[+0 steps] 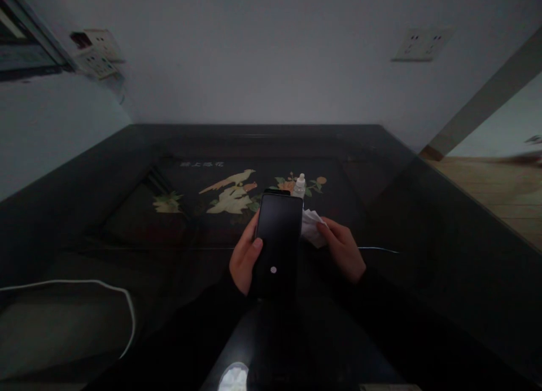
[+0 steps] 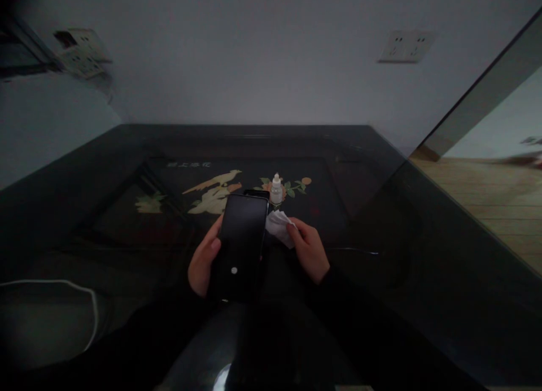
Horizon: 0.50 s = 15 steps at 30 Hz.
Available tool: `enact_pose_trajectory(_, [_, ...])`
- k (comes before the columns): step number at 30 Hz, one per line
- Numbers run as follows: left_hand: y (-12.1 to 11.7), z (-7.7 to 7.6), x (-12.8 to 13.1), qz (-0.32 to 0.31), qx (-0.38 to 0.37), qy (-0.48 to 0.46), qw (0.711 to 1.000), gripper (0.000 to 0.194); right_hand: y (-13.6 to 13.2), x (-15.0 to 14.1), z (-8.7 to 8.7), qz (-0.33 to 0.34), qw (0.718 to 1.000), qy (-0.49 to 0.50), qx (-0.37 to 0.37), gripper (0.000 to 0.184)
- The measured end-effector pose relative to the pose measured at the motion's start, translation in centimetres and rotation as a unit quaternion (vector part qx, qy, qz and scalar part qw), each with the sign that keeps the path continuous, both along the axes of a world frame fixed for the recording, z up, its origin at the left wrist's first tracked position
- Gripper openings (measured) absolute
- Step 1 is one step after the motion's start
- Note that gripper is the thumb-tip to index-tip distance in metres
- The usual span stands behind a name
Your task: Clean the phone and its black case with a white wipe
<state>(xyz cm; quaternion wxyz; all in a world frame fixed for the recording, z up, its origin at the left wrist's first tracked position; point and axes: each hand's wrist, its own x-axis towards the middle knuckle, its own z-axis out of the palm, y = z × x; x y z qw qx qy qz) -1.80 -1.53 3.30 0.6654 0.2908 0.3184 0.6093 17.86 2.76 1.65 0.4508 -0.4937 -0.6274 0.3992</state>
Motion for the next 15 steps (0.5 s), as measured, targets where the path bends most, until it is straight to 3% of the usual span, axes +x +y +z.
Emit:
enact_pose_trajectory(4, [-0.4,0.0,0.6,0.056,0.069,0.078,0.993,0.045,0.1,-0.1,-0.4,0.013,1.000,-0.010,0.008,0.034])
enact_pose_trajectory(10, [0.2,-0.5,0.9,-0.010,-0.021,0.020,1.000,0.075,-0.1,0.1,-0.4,-0.017,0.999,-0.026,0.045,0.032])
enact_pose_trajectory(12, [0.5,-0.4,0.9,-0.005,-0.057,0.009,0.998,0.084,-0.7,0.2,0.0,-0.044,0.997,-0.024,0.063,0.032])
enact_pose_trajectory(15, [0.8,-0.1,0.9,-0.002,-0.087,0.005,0.996,0.086,-1.6,0.4,0.7,-0.030,0.987,-0.051,0.149,0.031])
